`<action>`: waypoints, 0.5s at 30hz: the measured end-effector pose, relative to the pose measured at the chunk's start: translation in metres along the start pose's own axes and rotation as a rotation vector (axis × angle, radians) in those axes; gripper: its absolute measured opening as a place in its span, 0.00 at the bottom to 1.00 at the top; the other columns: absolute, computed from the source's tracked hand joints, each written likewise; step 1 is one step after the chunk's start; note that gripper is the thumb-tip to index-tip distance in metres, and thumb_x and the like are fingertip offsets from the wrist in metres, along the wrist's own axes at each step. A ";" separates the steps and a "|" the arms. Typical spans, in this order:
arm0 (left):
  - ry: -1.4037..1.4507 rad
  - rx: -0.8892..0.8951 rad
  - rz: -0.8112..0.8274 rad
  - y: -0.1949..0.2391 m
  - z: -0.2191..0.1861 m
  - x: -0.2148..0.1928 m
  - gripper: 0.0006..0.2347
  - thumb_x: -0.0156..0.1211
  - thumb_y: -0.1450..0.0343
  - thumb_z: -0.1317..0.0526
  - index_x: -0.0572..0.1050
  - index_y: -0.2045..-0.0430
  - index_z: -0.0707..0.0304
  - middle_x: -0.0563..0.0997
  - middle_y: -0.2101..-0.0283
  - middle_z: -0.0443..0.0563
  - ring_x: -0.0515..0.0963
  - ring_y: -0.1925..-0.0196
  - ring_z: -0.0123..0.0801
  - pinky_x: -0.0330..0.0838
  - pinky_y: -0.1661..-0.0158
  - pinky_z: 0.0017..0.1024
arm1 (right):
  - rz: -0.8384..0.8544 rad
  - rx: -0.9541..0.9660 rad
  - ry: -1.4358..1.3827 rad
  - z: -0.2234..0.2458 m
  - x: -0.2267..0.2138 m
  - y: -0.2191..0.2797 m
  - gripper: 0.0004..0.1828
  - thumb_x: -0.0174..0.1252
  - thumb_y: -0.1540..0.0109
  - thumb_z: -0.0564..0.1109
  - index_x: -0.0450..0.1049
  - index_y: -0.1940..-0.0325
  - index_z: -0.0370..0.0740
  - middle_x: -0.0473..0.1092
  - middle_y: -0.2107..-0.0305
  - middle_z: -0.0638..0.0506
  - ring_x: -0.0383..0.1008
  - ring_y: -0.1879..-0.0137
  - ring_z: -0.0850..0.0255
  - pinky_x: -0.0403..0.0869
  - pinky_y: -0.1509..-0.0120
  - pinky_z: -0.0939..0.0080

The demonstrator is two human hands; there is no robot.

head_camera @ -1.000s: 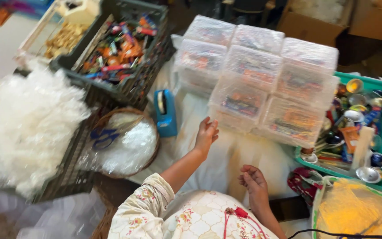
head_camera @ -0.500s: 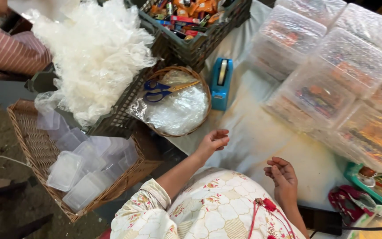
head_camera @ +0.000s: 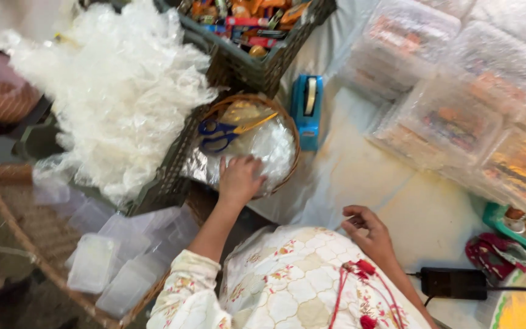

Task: The person is wrapping small boxes in bubble wrap and placing them in containers.

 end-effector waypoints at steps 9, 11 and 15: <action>0.504 -0.211 -0.066 -0.024 0.029 -0.016 0.25 0.77 0.47 0.45 0.67 0.89 0.67 0.75 0.78 0.52 0.76 0.77 0.45 0.69 0.75 0.39 | -0.035 -0.024 0.075 0.024 0.006 -0.004 0.20 0.67 0.42 0.39 0.75 0.47 0.37 0.77 0.55 0.51 0.77 0.56 0.63 0.75 0.50 0.62; 0.448 -0.229 -0.029 -0.025 0.032 -0.024 0.27 0.75 0.43 0.42 0.65 0.87 0.69 0.72 0.79 0.55 0.73 0.77 0.48 0.66 0.75 0.41 | -0.056 -0.018 0.085 0.022 0.004 -0.001 0.19 0.67 0.42 0.39 0.75 0.47 0.37 0.77 0.55 0.51 0.77 0.56 0.63 0.76 0.50 0.62; 0.381 -0.094 -0.067 -0.029 0.019 -0.033 0.25 0.65 0.31 0.42 0.67 0.83 0.67 0.69 0.78 0.56 0.70 0.74 0.48 0.63 0.72 0.42 | -0.085 0.045 0.102 0.023 -0.003 0.000 0.18 0.66 0.42 0.40 0.76 0.48 0.39 0.77 0.57 0.52 0.79 0.57 0.64 0.76 0.51 0.62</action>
Point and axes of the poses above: each hand's wrist, its own y-axis away from the middle knuckle, its own x-axis out of the palm, z = x × y, the point moved 10 cm from there along -y, towards the middle knuckle
